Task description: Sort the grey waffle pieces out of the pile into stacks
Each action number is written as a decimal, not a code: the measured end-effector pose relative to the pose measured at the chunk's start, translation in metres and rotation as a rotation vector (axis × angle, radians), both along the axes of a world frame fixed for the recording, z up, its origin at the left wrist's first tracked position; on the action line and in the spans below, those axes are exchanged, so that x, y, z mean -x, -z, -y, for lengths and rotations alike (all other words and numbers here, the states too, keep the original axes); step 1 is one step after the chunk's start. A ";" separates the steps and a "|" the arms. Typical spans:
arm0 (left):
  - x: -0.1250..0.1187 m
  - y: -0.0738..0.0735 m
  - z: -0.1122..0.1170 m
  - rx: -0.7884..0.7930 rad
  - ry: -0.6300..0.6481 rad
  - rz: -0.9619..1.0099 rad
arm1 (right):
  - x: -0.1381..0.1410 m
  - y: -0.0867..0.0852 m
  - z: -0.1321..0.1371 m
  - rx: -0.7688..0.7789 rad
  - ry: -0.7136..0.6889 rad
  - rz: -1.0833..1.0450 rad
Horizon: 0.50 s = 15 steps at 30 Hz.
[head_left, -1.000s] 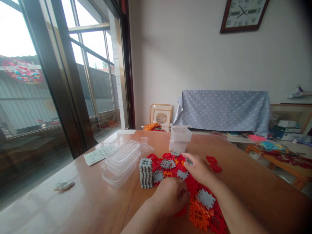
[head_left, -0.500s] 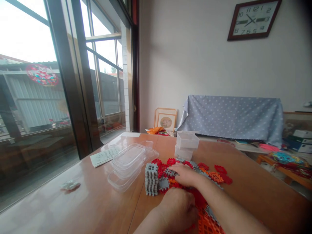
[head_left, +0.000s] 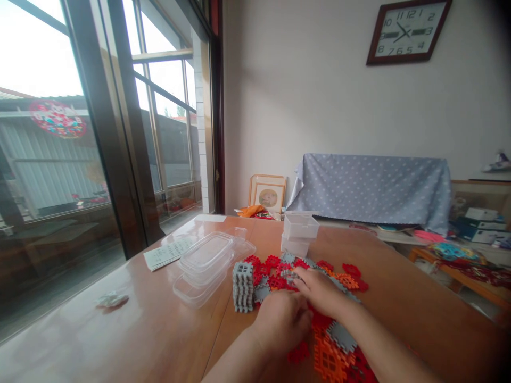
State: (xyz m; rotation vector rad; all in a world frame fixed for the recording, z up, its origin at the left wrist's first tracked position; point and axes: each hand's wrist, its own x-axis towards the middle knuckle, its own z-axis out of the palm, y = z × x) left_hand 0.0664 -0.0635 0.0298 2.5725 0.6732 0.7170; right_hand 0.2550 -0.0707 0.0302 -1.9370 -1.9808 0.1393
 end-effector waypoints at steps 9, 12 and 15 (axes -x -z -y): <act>-0.004 0.004 -0.008 0.212 -0.163 0.390 | -0.014 -0.012 0.052 -0.022 -0.141 -0.828; -0.007 0.006 -0.011 0.373 -0.154 0.518 | -0.015 -0.007 0.057 0.038 -0.164 -0.876; -0.011 0.010 -0.012 0.536 -0.092 0.557 | -0.013 -0.004 0.057 0.046 -0.173 -0.827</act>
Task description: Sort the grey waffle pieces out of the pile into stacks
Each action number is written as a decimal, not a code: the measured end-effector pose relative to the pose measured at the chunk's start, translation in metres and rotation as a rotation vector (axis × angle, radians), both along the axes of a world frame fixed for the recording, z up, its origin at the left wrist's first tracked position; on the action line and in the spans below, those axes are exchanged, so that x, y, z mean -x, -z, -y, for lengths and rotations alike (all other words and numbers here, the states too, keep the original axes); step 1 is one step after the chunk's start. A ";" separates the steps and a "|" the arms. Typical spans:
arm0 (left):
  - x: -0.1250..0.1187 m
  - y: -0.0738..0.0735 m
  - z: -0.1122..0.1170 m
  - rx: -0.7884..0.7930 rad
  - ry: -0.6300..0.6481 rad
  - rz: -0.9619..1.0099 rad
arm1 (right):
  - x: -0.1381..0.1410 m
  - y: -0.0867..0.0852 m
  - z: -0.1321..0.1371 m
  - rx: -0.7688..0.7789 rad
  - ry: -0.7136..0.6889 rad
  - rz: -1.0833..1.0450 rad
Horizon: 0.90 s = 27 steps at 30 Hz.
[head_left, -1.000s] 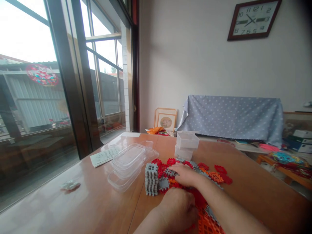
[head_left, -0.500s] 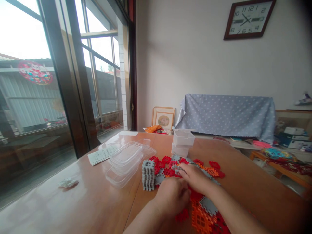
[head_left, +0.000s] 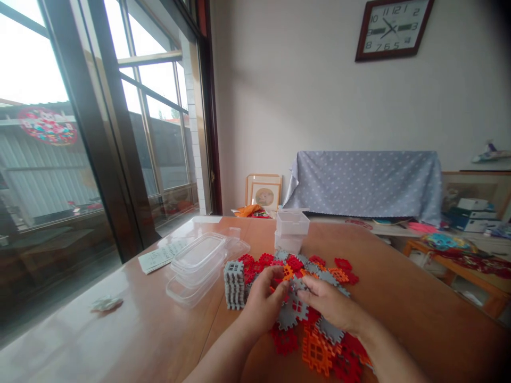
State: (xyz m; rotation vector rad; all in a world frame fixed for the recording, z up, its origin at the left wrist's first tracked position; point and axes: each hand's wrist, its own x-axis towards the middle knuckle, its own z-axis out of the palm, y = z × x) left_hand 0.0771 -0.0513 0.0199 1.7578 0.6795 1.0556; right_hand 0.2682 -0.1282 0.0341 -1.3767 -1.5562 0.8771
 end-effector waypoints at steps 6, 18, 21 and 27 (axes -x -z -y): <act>-0.005 0.005 -0.001 0.255 0.131 0.111 | 0.002 0.007 0.000 0.028 0.003 -0.036; 0.000 -0.014 0.008 0.701 0.114 0.398 | 0.008 0.023 -0.012 -0.257 0.341 0.070; -0.001 -0.013 0.007 0.749 0.134 0.415 | 0.021 0.019 -0.007 -0.297 0.338 0.149; 0.000 -0.012 0.007 0.749 0.143 0.418 | 0.025 0.014 -0.005 -0.292 0.343 0.174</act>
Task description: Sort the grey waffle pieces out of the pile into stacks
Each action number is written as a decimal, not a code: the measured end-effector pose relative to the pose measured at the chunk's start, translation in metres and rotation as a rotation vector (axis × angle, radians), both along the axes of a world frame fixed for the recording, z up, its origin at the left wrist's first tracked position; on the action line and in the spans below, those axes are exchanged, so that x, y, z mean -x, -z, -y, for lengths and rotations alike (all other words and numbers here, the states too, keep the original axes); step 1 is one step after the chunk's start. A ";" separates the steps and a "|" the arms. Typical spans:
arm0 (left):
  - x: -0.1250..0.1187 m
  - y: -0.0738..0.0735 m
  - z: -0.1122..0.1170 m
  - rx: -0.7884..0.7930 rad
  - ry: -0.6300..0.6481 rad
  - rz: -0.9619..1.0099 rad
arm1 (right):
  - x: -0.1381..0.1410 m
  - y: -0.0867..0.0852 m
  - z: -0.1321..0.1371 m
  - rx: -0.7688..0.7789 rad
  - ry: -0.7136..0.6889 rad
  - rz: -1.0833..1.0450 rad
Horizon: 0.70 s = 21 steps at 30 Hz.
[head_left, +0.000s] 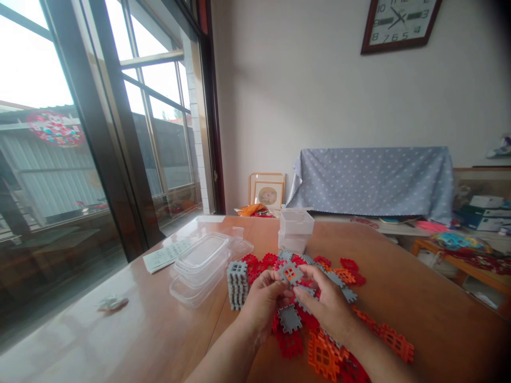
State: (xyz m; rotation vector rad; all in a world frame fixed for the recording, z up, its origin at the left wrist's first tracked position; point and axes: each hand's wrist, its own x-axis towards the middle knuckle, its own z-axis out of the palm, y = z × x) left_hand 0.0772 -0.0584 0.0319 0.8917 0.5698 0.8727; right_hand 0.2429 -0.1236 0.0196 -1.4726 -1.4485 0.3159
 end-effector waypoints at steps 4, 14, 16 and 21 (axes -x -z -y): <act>0.000 0.001 -0.001 -0.039 -0.013 -0.021 | -0.006 -0.001 -0.001 0.020 -0.053 -0.101; 0.004 -0.001 -0.003 -0.157 -0.028 -0.057 | -0.012 -0.003 0.002 0.074 -0.143 -0.112; 0.006 -0.002 -0.004 -0.186 -0.017 -0.055 | -0.013 -0.003 0.002 0.093 -0.164 -0.130; 0.007 -0.005 -0.005 -0.261 0.009 -0.060 | -0.019 -0.001 -0.001 0.086 -0.191 -0.164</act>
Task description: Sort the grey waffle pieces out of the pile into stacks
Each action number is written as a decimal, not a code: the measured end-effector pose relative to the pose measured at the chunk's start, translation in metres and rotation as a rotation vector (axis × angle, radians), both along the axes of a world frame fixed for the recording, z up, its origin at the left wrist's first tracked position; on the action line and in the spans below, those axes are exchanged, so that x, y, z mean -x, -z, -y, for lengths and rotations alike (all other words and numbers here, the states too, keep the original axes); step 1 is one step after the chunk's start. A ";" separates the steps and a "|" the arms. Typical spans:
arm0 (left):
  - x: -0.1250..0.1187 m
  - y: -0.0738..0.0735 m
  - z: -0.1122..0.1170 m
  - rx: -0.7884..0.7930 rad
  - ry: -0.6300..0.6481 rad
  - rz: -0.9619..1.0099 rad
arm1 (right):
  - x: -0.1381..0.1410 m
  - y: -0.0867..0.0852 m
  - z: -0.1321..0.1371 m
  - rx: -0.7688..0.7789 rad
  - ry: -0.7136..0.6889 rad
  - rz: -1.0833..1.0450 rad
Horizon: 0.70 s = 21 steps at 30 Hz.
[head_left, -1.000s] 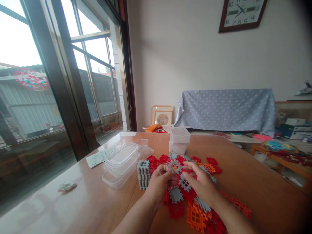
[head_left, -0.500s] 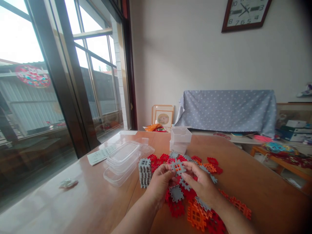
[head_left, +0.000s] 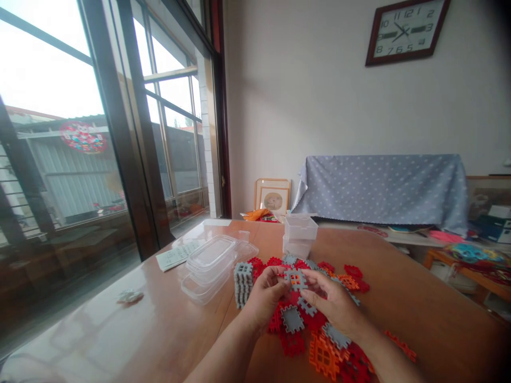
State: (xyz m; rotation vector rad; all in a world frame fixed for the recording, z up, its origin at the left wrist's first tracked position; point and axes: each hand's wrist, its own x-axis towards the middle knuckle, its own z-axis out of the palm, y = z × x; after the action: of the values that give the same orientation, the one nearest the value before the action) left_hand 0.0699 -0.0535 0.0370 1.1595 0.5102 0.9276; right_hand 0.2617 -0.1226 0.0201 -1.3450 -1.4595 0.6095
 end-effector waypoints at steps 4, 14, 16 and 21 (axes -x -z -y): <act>0.001 0.000 0.000 -0.082 0.048 0.002 | -0.005 0.000 -0.002 -0.010 -0.015 -0.023; 0.007 -0.017 0.008 -0.391 -0.007 -0.166 | 0.004 0.003 -0.001 -0.050 -0.042 -0.050; 0.015 -0.022 0.011 -0.440 -0.014 -0.214 | 0.009 -0.001 0.002 -0.041 -0.045 -0.046; 0.050 -0.033 0.009 -0.536 -0.143 -0.350 | 0.016 -0.010 0.010 -0.013 -0.079 -0.057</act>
State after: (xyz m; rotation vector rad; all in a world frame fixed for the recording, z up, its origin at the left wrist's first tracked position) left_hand 0.0194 -0.0627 0.0698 1.8085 0.6531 1.0216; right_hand 0.2459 -0.1328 0.0301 -1.2546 -1.4732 0.6824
